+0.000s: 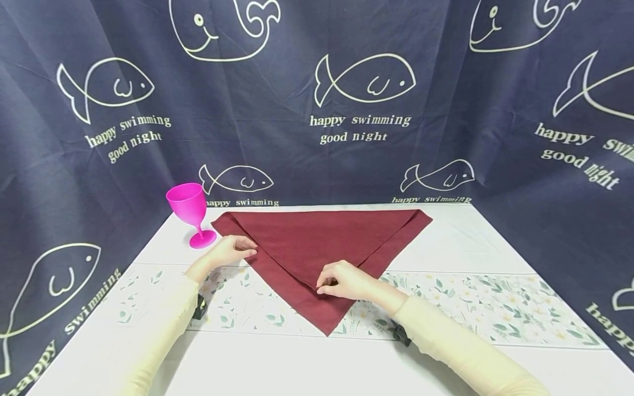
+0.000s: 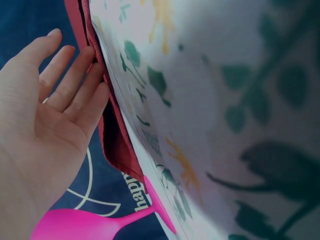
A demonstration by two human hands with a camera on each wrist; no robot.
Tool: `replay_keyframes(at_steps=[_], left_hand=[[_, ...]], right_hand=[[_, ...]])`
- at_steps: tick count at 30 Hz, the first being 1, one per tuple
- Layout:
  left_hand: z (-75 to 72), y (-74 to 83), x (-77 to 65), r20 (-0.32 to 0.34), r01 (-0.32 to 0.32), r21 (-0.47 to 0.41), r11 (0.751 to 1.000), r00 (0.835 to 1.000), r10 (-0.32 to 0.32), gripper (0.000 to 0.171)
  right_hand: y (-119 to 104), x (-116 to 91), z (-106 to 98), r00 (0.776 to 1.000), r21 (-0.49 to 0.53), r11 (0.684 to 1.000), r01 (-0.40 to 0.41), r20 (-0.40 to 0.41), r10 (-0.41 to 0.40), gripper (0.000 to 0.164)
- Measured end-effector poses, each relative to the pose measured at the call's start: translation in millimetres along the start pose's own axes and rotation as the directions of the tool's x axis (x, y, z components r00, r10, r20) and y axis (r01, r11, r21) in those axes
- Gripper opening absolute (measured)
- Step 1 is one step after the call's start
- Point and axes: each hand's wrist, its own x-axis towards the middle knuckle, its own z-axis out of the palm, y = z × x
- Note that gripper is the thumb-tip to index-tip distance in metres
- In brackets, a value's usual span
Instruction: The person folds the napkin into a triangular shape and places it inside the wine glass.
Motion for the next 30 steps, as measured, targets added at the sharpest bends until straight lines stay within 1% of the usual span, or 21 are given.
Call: replay_keyframes(at_steps=[5, 11, 17, 22, 30], left_hand=[[1.2, -1.3, 0.1, -0.001, -0.001, 0.01, 1.0, 1.0, 0.001, 0.021], [1.7, -2.4, 0.3, 0.004, 0.002, 0.015, 1.0, 1.0, -0.002, 0.021], [0.7, -1.5, -0.1, 0.004, 0.014, 0.01, 1.0, 1.0, -0.014, 0.021], [0.2, -1.5, 0.1, 0.004, 0.011, 0.007, 1.0, 1.0, -0.011, 0.02], [-1.6, 0.8, -2.3, 0.001, -0.007, 0.018, 1.0, 1.0, 0.007, 0.019]], right_hand=[[0.9, 0.0, -0.5, 1.0, 0.004, 1.0, -0.009, 0.025, 0.009, 0.004], [2.0, -0.1, 0.8, 0.999, 0.003, 1.0, 0.008, 0.043, -0.008, 0.004], [3.5, -0.6, 2.1, 0.999, 0.0, 1.0, 0.015, 0.041, -0.015, 0.004], [3.9, -1.0, 2.4, 0.999, -0.005, 0.999, 0.033, 0.036, -0.032, 0.005], [-1.1, -0.6, 0.0, 0.998, 0.0, 1.0, 0.01, 0.056, -0.01, 0.003]])
